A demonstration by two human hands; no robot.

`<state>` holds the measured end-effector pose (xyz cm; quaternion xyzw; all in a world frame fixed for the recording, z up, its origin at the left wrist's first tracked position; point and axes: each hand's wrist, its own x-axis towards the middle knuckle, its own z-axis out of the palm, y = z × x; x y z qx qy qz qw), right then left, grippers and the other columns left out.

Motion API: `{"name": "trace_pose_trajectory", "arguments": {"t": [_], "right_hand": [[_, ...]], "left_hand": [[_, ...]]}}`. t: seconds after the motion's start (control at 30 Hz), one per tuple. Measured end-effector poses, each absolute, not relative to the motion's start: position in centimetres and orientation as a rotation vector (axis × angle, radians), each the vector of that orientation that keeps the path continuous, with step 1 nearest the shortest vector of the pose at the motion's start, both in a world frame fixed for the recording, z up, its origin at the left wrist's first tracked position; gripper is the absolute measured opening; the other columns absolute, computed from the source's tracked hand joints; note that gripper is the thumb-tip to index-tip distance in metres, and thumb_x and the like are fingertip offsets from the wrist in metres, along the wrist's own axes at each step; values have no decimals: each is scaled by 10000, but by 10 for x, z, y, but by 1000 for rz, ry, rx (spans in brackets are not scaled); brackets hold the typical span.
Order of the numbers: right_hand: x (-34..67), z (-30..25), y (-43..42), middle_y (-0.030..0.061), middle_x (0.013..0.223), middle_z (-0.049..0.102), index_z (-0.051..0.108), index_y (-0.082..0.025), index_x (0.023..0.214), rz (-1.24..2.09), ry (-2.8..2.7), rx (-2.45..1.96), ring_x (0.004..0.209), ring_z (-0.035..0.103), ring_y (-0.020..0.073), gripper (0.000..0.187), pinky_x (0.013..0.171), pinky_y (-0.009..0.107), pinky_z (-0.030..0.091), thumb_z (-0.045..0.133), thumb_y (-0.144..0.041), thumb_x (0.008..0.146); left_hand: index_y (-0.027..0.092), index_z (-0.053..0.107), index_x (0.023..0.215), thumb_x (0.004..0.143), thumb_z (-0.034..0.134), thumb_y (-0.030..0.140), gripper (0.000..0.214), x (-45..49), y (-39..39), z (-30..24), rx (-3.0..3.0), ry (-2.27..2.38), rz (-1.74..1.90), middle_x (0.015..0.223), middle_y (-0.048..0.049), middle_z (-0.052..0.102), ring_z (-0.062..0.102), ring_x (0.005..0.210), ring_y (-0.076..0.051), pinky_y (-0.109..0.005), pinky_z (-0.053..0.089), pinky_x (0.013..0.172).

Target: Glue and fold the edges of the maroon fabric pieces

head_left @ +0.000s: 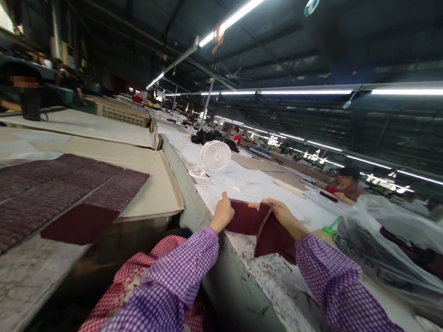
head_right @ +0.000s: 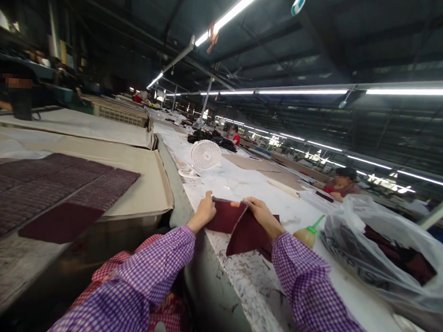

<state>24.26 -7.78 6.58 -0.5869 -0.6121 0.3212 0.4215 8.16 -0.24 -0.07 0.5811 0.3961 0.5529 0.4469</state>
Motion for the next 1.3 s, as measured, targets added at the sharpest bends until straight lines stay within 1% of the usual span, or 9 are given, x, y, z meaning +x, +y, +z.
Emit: {"name": "trace_pose_trajectory", "arguments": {"t": [0.2, 0.3, 0.4, 0.5, 0.6, 0.7, 1.0, 1.2, 1.3], "right_hand": [[245, 32, -63, 4, 593, 625, 591, -163, 647, 691, -1711, -1678, 540, 553, 146, 343, 499, 256, 412, 599, -505, 672], [247, 46, -67, 10, 611, 623, 585, -162, 668, 579, -1710, -1703, 558, 555, 153, 337, 513, 265, 403, 548, -493, 719], [244, 72, -76, 30, 722, 658, 574, -169, 701, 403, -1694, -1700, 666, 575, 170, 289, 589, 279, 414, 532, -450, 755], [229, 92, -93, 53, 872, 693, 562, -183, 753, 119, -1751, -1665, 742, 592, 182, 251, 659, 299, 428, 494, -416, 818], [201, 98, -122, 61, 997, 694, 536, -196, 835, -283, -1901, -1485, 778, 628, 176, 200, 683, 296, 445, 422, -346, 899], [176, 95, -152, 57, 1081, 676, 523, -192, 894, -679, -2160, -1244, 725, 652, 139, 145, 597, 250, 442, 397, -254, 933], [176, 109, -146, 49, 1079, 678, 543, -167, 887, -1075, -2317, -1172, 608, 631, 101, 202, 520, 222, 423, 380, -263, 959], [173, 109, -158, 59, 1070, 681, 534, -159, 821, -1210, -2332, -985, 559, 593, 83, 159, 512, 225, 419, 426, -194, 934], [168, 108, -183, 98, 1075, 674, 554, -145, 830, -1216, -2479, -755, 651, 606, 104, 218, 543, 238, 437, 363, -132, 936]], "left_hand": [[145, 535, 1004, 771, 519, 118, 234, 54, -23, 6, 1773, 1155, 1573, 1128, -169, 561, 505, 1082, -280, -372, 346, 924], [179, 550, 842, 876, 412, 245, 157, 39, -44, 20, 1909, 1076, 1531, 790, -67, 638, 600, 788, -202, -308, 423, 759], [185, 538, 763, 915, 318, 434, 365, 23, -70, 28, 1829, 976, 1365, 436, 29, 515, 534, 457, -150, -259, 422, 579], [152, 528, 652, 851, 238, 659, 618, 12, -90, 25, 1609, 824, 1008, 374, -7, 511, 492, 338, -146, -249, 396, 450], [84, 599, 737, 727, 122, 822, 879, 9, -101, 14, 1215, 439, 530, 683, -180, 681, 652, 563, -251, -308, 469, 464], [17, 635, 927, 685, 42, 849, 1050, 12, -106, 2, 951, 120, 277, 1017, -282, 641, 658, 851, -347, -387, 525, 560], [-65, 665, 872, 659, -48, 849, 1179, 16, -128, -19, 757, -209, -166, 777, -271, 661, 659, 698, -344, -405, 490, 532], [26, 564, 1164, 786, 114, 765, 944, 23, -145, -12, 565, -265, 289, 1175, -280, 565, 529, 1108, -402, -491, 465, 764], [29, 587, 1068, 807, 264, 728, 812, 21, -137, -7, 441, -240, 463, 1089, -251, 616, 556, 1073, -368, -504, 453, 821]]}}
